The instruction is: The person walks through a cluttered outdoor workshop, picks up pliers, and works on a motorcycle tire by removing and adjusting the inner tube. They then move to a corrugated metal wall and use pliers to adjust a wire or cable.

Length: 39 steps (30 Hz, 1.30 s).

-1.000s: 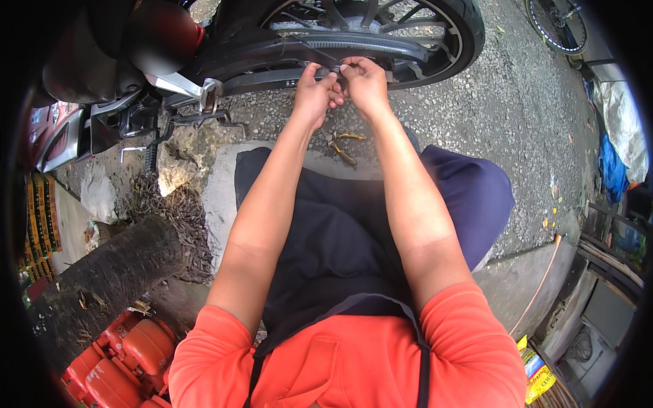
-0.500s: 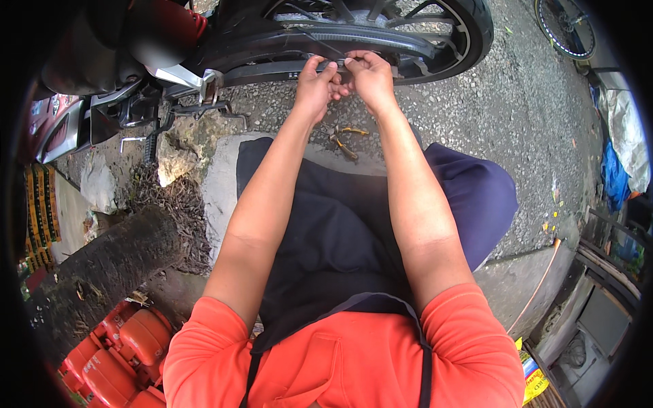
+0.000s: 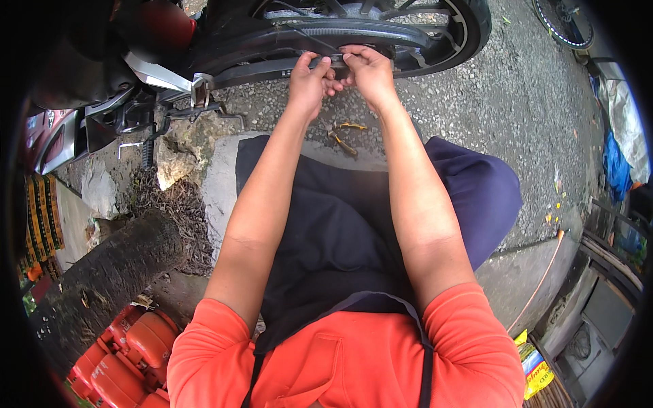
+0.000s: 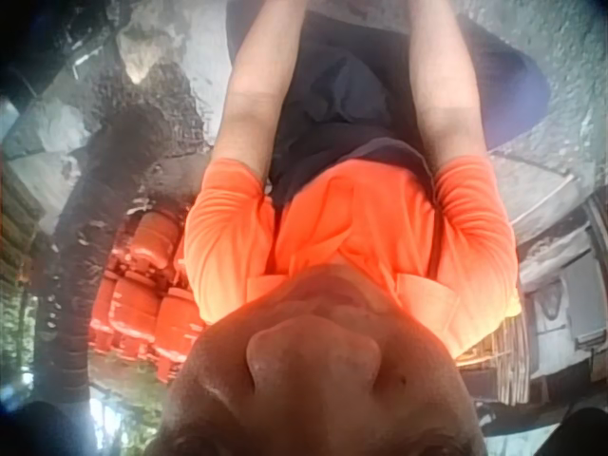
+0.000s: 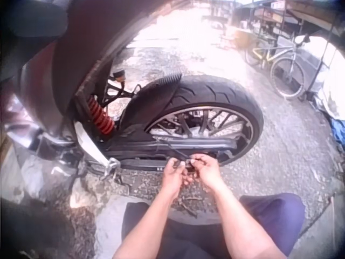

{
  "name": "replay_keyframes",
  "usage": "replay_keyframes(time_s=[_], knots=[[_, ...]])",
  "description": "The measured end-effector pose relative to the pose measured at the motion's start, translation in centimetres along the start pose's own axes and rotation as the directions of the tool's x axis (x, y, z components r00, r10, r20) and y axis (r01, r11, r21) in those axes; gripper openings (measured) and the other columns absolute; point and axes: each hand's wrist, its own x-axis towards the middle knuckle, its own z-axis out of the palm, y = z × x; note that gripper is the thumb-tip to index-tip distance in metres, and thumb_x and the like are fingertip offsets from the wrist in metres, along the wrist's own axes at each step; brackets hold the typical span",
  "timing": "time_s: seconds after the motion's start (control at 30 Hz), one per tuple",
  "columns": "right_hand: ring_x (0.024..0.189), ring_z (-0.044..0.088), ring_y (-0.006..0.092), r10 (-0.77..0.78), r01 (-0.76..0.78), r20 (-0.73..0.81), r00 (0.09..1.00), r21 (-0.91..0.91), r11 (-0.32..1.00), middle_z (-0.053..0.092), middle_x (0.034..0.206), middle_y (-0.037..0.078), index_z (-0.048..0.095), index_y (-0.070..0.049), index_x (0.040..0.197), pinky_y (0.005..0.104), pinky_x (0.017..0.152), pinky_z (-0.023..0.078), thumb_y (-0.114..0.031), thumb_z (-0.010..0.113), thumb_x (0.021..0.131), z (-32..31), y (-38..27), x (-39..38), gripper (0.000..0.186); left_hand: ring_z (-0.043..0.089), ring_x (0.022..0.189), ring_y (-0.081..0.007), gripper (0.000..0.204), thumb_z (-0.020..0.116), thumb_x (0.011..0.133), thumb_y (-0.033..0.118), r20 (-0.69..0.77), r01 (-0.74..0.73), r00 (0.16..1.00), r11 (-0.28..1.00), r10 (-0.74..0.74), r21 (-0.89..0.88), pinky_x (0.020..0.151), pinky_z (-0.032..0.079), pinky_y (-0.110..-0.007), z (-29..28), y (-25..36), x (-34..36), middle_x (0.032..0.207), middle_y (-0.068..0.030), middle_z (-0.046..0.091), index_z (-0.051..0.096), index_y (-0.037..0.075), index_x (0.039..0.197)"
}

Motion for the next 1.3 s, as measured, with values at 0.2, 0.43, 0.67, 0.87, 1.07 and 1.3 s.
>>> replay_keyframes(time_s=[0.2,0.43,0.67,0.87,1.07,1.3], knots=[[0.051,0.05,0.005,-0.099,0.099,0.003,0.995,-0.061,0.993,0.059,0.063,-0.001,0.065,0.001,0.105,0.0217,0.048,0.042,-0.006,0.062,0.09,-0.3,0.9,-0.1,0.017,0.06,0.053,-0.0152,0.02,0.054,0.097,0.016,-0.033,0.014,0.999,0.999,-0.013,0.041,0.042,0.041,-0.024,0.3,0.3,-0.1,0.07,-0.0037,0.054,0.043,0.006,0.111],[0.056,0.055,0.0058,-0.18,0.168,-0.026,0.983,-0.254,0.953,0.061,0.065,0.0,0.068,-0.003,0.101,0.0225,0.052,0.045,-0.008,0.062,0.09,0.5,0.1,-0.4,0.013,0.061,0.054,-0.0149,0.019,0.053,0.098,0.016,-0.026,0.019,1.0,0.998,-0.018,0.066,0.043,0.041,-0.023,0.3,0.5,-0.2,0.071,-0.0039,0.054,0.044,0.005,0.111],[0.06,0.059,0.0103,-0.608,0.486,0.0,0.794,-0.601,0.635,0.065,0.074,0.006,0.069,-0.003,0.099,0.0276,0.055,0.047,-0.009,0.066,0.087,0.7,1.6,-0.1,0.014,0.063,0.056,-0.0151,0.028,0.055,0.097,0.015,-0.039,-0.02,0.999,0.999,0.021,0.047,0.045,0.042,-0.023,-0.1,-0.3,-0.8,0.071,-0.0045,0.057,0.049,0.002,0.12],[0.063,0.064,0.0219,-0.688,0.532,0.084,0.721,-0.702,0.473,0.066,0.081,0.011,0.069,-0.004,0.094,0.0312,0.059,0.05,-0.006,0.065,0.085,0.6,1.3,-0.3,0.011,0.062,0.052,-0.0152,0.026,0.056,0.096,0.011,-0.125,-0.087,0.989,0.996,0.082,-0.033,0.043,0.041,-0.022,0.2,-0.8,-0.9,0.069,-0.0071,0.061,0.051,0.001,0.119],[0.076,0.064,0.0316,-0.627,0.485,0.058,0.777,-0.691,0.536,0.063,0.085,0.013,0.069,-0.006,0.093,0.0383,0.067,0.051,-0.008,0.062,0.086,0.7,1.0,-0.7,0.011,0.062,0.051,-0.0152,0.022,0.057,0.095,0.011,-0.126,-0.12,0.986,0.992,0.113,-0.048,0.042,0.041,-0.022,0.1,-0.6,-0.2,0.069,-0.0077,0.062,0.052,0.001,0.114],[0.079,0.064,0.0326,-0.611,0.479,0.046,0.79,-0.668,0.569,0.063,0.086,0.014,0.069,-0.005,0.093,0.0386,0.07,0.051,-0.006,0.06,0.085,0.7,1.2,-0.4,0.011,0.058,0.046,-0.0136,0.021,0.06,0.093,0.011,-0.114,-0.095,0.99,0.988,0.081,-0.12,0.04,0.038,-0.023,0.1,-0.5,0.2,0.067,-0.0065,0.06,0.051,0.003,0.11]])
